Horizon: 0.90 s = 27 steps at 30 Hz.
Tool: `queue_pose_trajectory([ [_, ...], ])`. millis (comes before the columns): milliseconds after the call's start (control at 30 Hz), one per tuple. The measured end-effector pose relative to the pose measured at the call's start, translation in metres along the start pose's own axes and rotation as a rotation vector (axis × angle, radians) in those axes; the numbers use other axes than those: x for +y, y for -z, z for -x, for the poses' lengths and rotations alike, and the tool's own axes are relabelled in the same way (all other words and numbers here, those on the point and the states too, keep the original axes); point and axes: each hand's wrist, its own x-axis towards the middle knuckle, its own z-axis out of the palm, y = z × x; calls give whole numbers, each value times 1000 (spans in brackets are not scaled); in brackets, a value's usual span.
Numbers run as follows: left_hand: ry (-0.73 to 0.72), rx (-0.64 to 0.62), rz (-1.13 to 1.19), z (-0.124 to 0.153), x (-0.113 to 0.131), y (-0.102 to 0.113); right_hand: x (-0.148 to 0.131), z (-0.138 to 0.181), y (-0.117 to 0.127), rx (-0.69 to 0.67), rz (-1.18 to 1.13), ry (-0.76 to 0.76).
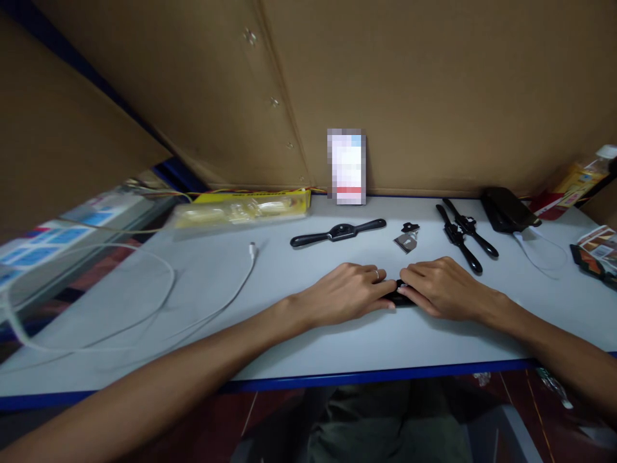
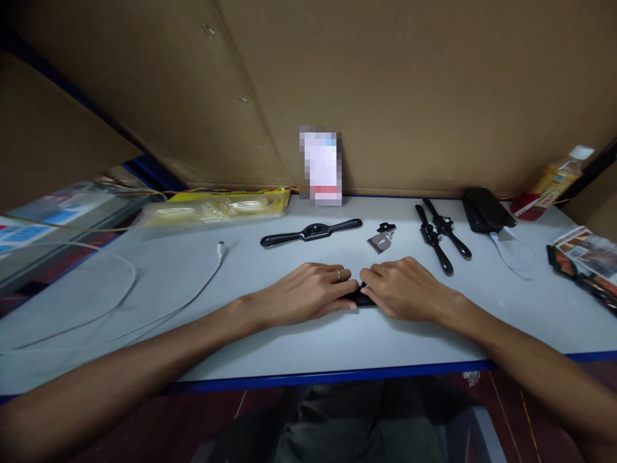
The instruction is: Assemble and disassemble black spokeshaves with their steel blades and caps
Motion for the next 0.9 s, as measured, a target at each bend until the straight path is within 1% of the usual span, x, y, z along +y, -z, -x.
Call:
queue_pose_trajectory([
  [333, 9, 18, -16, -1, 1, 1, -7, -4, -3, -37, 55, -58],
  [633, 22, 9, 5, 0, 2, 3, -8, -4, -1, -63, 81, -60],
  [800, 77, 33, 2, 0, 0, 4, -8, -2, 6, -141, 166, -41],
  [900, 177, 43, -26, 0, -4, 6, -8, 2, 14, -186, 177, -66],
])
